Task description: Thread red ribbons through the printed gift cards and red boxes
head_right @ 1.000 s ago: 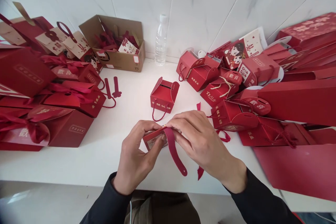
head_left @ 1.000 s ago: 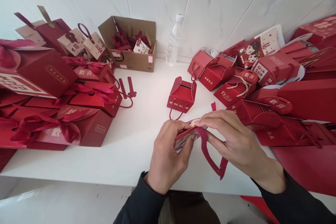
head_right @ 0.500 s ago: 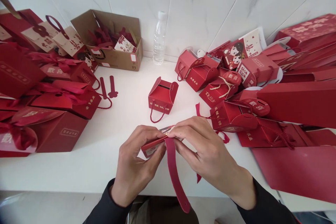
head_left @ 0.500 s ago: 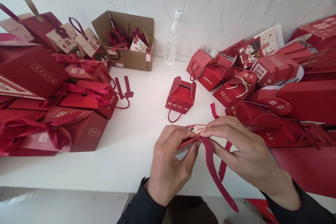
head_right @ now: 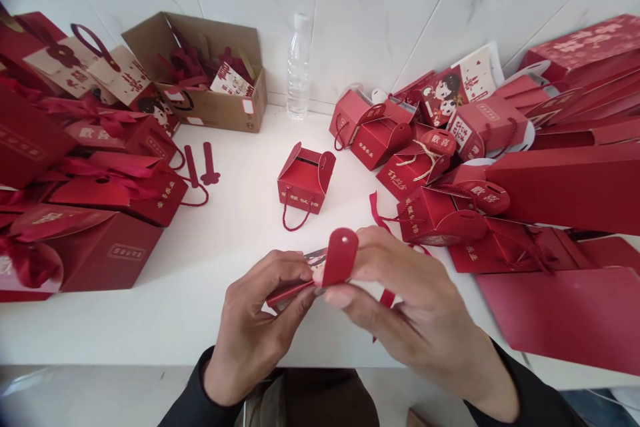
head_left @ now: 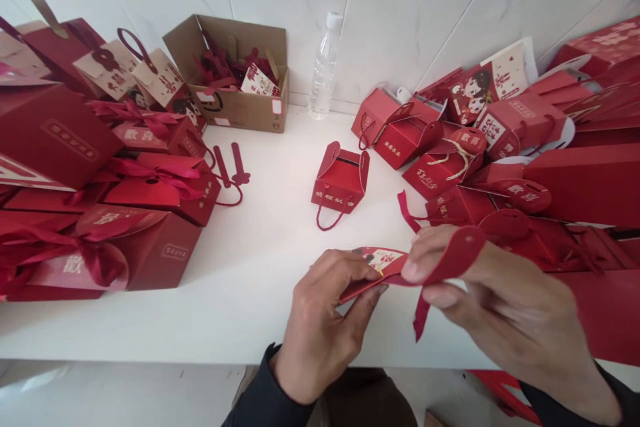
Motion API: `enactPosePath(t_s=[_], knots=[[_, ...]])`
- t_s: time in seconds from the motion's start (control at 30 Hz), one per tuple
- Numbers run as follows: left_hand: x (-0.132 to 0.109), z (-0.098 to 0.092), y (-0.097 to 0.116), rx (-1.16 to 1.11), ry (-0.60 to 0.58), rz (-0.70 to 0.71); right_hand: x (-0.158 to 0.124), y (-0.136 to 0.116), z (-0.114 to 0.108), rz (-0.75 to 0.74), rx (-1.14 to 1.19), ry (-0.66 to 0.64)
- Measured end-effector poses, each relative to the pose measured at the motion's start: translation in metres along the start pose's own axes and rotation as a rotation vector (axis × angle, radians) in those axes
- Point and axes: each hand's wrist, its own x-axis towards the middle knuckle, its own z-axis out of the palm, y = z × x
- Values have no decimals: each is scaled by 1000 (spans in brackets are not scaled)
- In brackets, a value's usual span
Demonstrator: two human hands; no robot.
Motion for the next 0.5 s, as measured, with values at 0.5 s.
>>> enactPosePath(t_s=[0.5], knots=[[-4, -1, 1, -32, -54, 102, 23, 24, -11, 88, -83, -215]])
